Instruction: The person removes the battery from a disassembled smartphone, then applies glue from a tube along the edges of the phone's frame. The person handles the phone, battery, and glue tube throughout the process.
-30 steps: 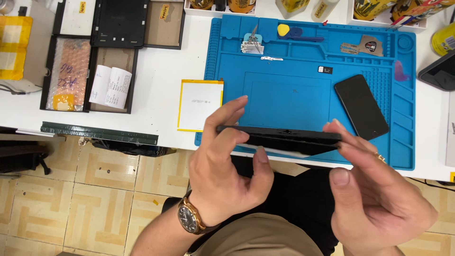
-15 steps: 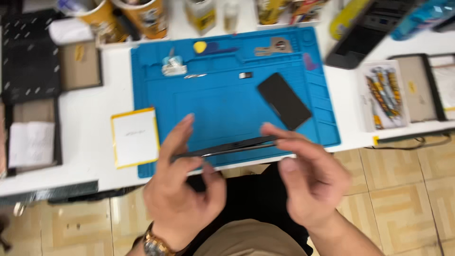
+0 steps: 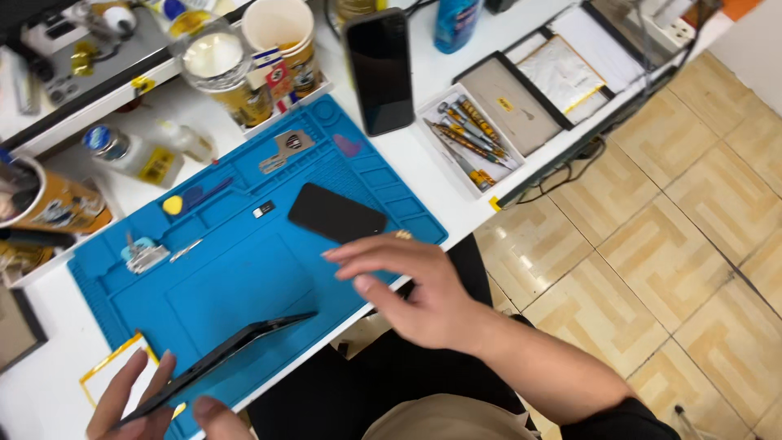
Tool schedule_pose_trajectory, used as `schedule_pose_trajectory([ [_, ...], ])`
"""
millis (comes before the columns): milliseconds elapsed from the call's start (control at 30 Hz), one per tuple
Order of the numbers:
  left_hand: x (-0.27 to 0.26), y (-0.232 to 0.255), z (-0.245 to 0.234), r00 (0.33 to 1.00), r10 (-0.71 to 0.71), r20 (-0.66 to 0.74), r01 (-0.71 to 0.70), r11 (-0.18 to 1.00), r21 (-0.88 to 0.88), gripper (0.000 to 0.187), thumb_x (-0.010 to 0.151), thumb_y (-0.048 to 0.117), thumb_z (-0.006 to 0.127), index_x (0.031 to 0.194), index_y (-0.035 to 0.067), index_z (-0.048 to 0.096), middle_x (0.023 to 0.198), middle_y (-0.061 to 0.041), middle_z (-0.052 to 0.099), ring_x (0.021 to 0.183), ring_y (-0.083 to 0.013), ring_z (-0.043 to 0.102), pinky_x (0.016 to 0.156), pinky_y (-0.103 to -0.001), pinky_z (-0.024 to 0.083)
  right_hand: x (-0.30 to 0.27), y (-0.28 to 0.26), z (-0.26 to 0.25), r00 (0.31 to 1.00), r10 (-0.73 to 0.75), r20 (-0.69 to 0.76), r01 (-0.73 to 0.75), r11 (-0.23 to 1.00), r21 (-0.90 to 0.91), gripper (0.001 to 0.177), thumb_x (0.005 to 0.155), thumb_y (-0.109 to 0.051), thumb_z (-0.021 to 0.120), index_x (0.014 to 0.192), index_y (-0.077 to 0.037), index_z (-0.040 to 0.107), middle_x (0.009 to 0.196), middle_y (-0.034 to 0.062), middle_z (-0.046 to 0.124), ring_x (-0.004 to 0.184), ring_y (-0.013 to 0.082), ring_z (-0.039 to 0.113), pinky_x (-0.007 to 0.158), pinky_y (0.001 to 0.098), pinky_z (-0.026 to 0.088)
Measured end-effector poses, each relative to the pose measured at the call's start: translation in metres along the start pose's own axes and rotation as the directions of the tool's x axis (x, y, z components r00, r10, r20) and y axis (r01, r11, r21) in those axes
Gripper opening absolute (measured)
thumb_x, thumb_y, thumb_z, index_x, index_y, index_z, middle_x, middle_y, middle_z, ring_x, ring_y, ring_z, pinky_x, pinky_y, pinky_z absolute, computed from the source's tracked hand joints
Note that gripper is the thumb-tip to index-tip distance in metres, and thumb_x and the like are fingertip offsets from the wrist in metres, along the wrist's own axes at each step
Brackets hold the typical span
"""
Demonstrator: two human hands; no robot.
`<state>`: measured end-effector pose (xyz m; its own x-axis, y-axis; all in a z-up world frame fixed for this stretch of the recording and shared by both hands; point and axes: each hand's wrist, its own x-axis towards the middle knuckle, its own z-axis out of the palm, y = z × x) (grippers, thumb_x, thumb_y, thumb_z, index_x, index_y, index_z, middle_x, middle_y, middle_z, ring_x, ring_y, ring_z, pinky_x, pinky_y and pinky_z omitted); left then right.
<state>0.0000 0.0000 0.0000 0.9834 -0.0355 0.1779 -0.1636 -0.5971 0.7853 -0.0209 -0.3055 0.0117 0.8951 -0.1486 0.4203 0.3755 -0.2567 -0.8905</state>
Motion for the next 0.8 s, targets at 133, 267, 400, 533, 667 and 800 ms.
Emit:
schedule_pose_trajectory([
  [133, -0.003, 0.053, 0.03, 0.922, 0.279, -0.269, -0.294, 0.956, -0.015, 0.041, 0.091, -0.011, 0.064, 0.121, -0.004, 0.037, 0.148, -0.043, 0.059, 0.127, -0.0545, 0.072, 0.109, -0.054, 0.065, 0.007, -0.002, -0.023, 1.0, 0.002, -0.009, -0.003, 0.993, -0.117, 0.016, 0.108, -0.011, 0.062, 0.113, -0.006, 0.076, 0.127, 0.0139, 0.079, 0.12, 0.0274, 0.08, 0.107, 0.038, 0.063],
  [267, -0.002, 0.046, 0.03, 0.889, 0.326, -0.322, -0.352, 0.936, -0.024, 0.038, 0.097, -0.006, 0.056, 0.118, 0.006, 0.027, 0.142, -0.043, 0.053, 0.13, -0.0514, 0.068, 0.104, -0.05, 0.067, 0.003, -0.011, -0.026, 1.0, 0.024, 0.001, -0.024, 0.997, -0.077, 0.016, 0.107, -0.008, 0.06, 0.108, 0.001, 0.073, 0.123, 0.0238, 0.077, 0.114, 0.0331, 0.08, 0.106, 0.0405, 0.066],
  [400, -0.01, 0.033, 0.021, 0.92, 0.301, -0.251, -0.287, 0.954, 0.093, 0.039, 0.088, 0.004, 0.062, 0.116, 0.017, 0.038, 0.149, -0.021, 0.061, 0.124, -0.0364, 0.08, 0.072, -0.034, 0.056, 0.004, 0.006, -0.036, 1.0, -0.007, 0.015, 0.011, 0.964, -0.265, 0.021, 0.118, -0.005, 0.051, 0.12, 0.013, 0.061, 0.134, 0.0351, 0.069, 0.121, 0.0427, 0.075, 0.121, 0.0496, 0.06],
  [533, -0.013, 0.033, 0.018, 0.924, 0.312, -0.22, -0.274, 0.943, 0.187, 0.035, 0.077, 0.005, 0.067, 0.101, 0.017, 0.044, 0.145, -0.022, 0.067, 0.059, -0.0205, 0.065, 0.04, -0.031, 0.036, 0.038, 0.069, -0.074, 0.973, 0.015, 0.231, 0.094, 0.887, -0.452, 0.035, 0.128, -0.016, 0.047, 0.142, 0.012, 0.061, 0.151, 0.0337, 0.066, 0.154, 0.0477, 0.064, 0.135, 0.0581, 0.05],
  [667, -0.016, 0.03, 0.017, 0.904, 0.363, -0.226, -0.328, 0.928, 0.179, 0.038, 0.078, 0.004, 0.066, 0.104, 0.017, 0.041, 0.145, -0.025, 0.067, 0.062, -0.0195, 0.062, 0.046, -0.029, 0.039, 0.106, 0.035, -0.008, 0.932, -0.074, 0.355, 0.239, 0.861, -0.449, 0.023, 0.129, -0.001, 0.053, 0.143, 0.015, 0.062, 0.148, 0.0349, 0.068, 0.144, 0.0453, 0.067, 0.128, 0.0551, 0.052],
  [800, -0.015, 0.03, 0.014, 0.9, 0.371, -0.228, -0.346, 0.927, 0.143, 0.028, 0.081, 0.008, 0.063, 0.101, 0.019, 0.046, 0.144, -0.027, 0.067, 0.09, -0.0322, 0.079, 0.06, -0.032, 0.055, 0.154, 0.01, 0.073, 0.875, 0.033, 0.483, 0.233, 0.846, -0.48, 0.018, 0.114, -0.007, 0.065, 0.127, 0.001, 0.076, 0.133, 0.0165, 0.077, 0.124, 0.0288, 0.071, 0.106, 0.042, 0.055],
])
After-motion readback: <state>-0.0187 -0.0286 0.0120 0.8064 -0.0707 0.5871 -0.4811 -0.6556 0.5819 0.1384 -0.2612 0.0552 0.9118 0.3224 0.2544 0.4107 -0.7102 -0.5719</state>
